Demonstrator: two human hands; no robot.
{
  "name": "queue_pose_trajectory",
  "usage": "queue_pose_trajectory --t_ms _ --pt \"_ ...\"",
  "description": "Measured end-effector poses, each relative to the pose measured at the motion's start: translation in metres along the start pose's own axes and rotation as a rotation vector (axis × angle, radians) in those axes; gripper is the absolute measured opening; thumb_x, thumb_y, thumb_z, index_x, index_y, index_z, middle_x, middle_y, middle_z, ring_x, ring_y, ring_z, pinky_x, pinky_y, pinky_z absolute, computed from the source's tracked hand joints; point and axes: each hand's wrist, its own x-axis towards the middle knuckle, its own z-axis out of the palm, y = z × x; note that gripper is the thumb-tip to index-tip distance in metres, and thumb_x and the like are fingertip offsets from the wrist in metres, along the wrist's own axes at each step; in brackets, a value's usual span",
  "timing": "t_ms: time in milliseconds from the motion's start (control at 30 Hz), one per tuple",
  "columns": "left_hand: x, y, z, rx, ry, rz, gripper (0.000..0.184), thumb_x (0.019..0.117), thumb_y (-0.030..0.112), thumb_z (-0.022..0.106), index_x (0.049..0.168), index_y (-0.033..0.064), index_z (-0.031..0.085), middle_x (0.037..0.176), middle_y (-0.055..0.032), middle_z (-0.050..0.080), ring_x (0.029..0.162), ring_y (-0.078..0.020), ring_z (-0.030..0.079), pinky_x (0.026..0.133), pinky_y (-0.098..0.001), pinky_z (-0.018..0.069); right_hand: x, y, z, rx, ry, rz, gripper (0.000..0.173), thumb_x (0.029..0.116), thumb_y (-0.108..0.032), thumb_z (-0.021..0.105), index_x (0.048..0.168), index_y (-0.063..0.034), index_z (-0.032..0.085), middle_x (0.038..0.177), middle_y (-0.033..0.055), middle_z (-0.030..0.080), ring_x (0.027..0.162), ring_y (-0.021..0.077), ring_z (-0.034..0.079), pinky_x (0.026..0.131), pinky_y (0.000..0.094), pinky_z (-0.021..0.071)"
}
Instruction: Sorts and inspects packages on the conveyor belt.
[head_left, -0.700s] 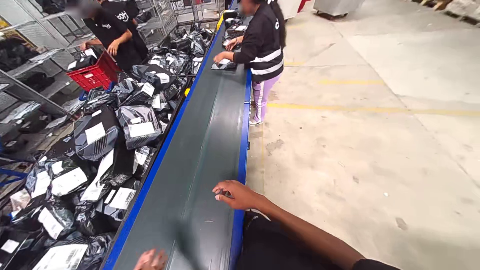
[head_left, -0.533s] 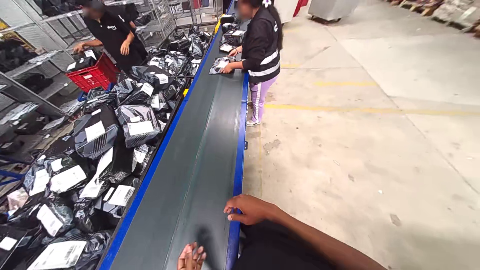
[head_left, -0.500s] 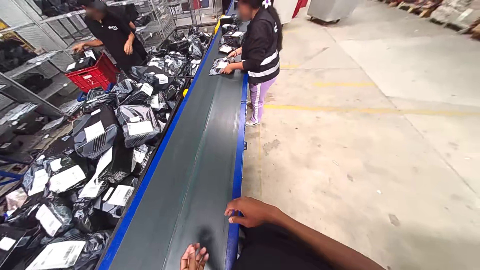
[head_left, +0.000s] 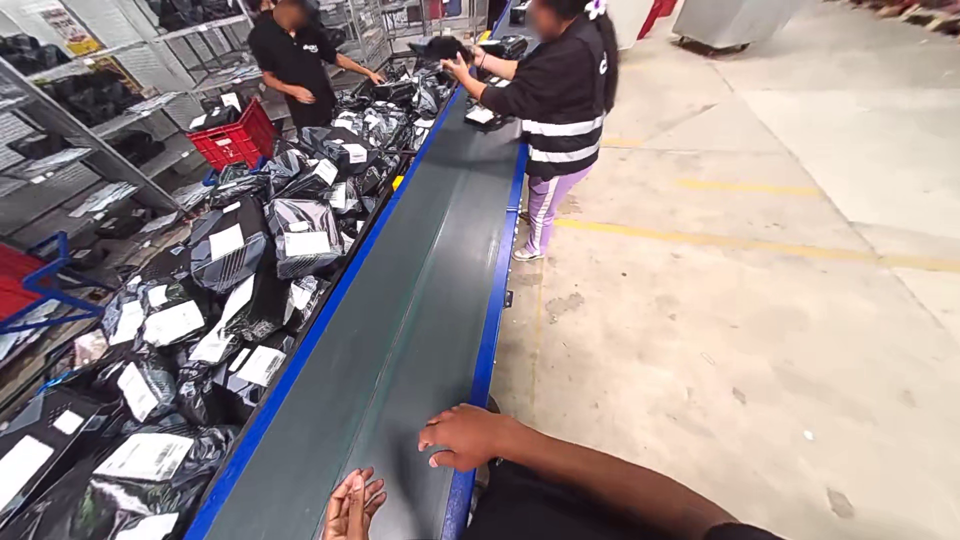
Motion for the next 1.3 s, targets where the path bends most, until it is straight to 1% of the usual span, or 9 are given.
queue_pose_trajectory --t_ms 100,167,233,400,600,767,1033,1200,1300 --pt "-0.008 -0.010 0.020 -0.061 -0.006 -0.052 0.026 0.1074 0.013 0.046 0.126 -0.0032 0.053 0.110 -0.0160 0.070 0.086 -0.0251 0.074 0.078 -0.0417 0.0634 0.001 -0.006 0.013 0.048 0.019 -0.063 0.031 0.1044 -0.034 0.056 0.127 -0.0167 0.066 0.120 0.0103 0.069 0.111 0.0310 0.067 0.090 0.0584 0.0537" --pt "-0.018 -0.017 0.032 -0.073 -0.058 -0.085 0.026 0.1067 0.012 0.048 0.126 -0.0041 0.054 0.111 -0.0167 0.070 0.087 -0.0256 0.073 0.078 -0.0423 0.0630 -0.005 -0.006 0.028 0.141 0.025 -0.116 0.030 0.1042 -0.032 0.057 0.126 -0.0131 0.066 0.116 0.0105 0.071 0.110 0.0294 0.068 0.095 0.0567 0.0534" --pt "-0.028 -0.022 0.039 -0.071 -0.110 -0.104 0.027 0.1058 0.012 0.050 0.126 -0.0049 0.055 0.112 -0.0177 0.070 0.088 -0.0262 0.073 0.079 -0.0425 0.0628 -0.015 -0.003 0.041 0.180 -0.008 -0.135 0.030 0.1038 -0.031 0.058 0.124 -0.0113 0.067 0.114 0.0109 0.071 0.108 0.0289 0.068 0.096 0.0556 0.0531" --pt "-0.033 -0.020 0.027 -0.033 -0.159 -0.109 0.026 0.1062 0.010 0.049 0.126 -0.0046 0.055 0.113 -0.0187 0.070 0.089 -0.0277 0.074 0.079 -0.0431 0.0632 -0.025 0.007 0.063 0.165 -0.047 -0.126 0.028 0.1032 -0.031 0.059 0.123 -0.0129 0.067 0.116 0.0094 0.071 0.111 0.0296 0.067 0.095 0.0563 0.0525" --pt "-0.025 -0.013 0.013 -0.006 -0.125 -0.119 0.026 0.1078 0.013 0.045 0.125 -0.0038 0.053 0.112 -0.0171 0.070 0.087 -0.0262 0.074 0.079 -0.0419 0.0633 -0.017 0.000 0.055 0.139 0.018 -0.080 0.028 0.1036 -0.032 0.058 0.123 -0.0143 0.067 0.116 0.0093 0.071 0.111 0.0302 0.067 0.093 0.0573 0.0534" --pt "-0.024 -0.011 0.015 -0.027 -0.142 -0.101 0.025 0.1078 0.013 0.045 0.124 -0.0030 0.055 0.112 -0.0172 0.070 0.087 -0.0265 0.074 0.078 -0.0416 0.0634 -0.015 -0.009 0.048 0.119 0.021 -0.075 0.027 0.1032 -0.032 0.059 0.123 -0.0146 0.067 0.116 0.0098 0.070 0.110 0.0303 0.067 0.091 0.0570 0.0539" --pt "-0.034 -0.018 0.025 -0.071 -0.161 -0.112 0.024 0.1080 0.012 0.044 0.123 -0.0028 0.056 0.110 -0.0161 0.071 0.086 -0.0258 0.074 0.078 -0.0409 0.0633 -0.020 -0.012 0.055 0.106 -0.021 -0.107 0.029 0.1040 -0.031 0.058 0.124 -0.0119 0.067 0.116 0.0111 0.071 0.111 0.0307 0.067 0.093 0.0567 0.0533" --pt "-0.038 -0.020 0.021 -0.081 -0.158 -0.120 0.025 0.1081 0.013 0.044 0.124 -0.0021 0.054 0.110 -0.0155 0.070 0.087 -0.0258 0.073 0.079 -0.0416 0.0629 -0.022 -0.012 0.058 0.104 0.033 -0.149 0.026 0.1030 -0.029 0.060 0.121 -0.0117 0.068 0.113 0.0106 0.071 0.108 0.0298 0.069 0.091 0.0572 0.0545" --pt "-0.039 -0.019 0.019 -0.075 -0.159 -0.117 0.025 0.1084 0.014 0.044 0.125 -0.0020 0.054 0.111 -0.0159 0.070 0.087 -0.0260 0.074 0.079 -0.0414 0.0630 -0.022 -0.011 0.056 0.096 0.020 -0.144 0.027 0.1033 -0.030 0.059 0.122 -0.0121 0.068 0.114 0.0104 0.071 0.108 0.0299 0.068 0.091 0.0569 0.0543"
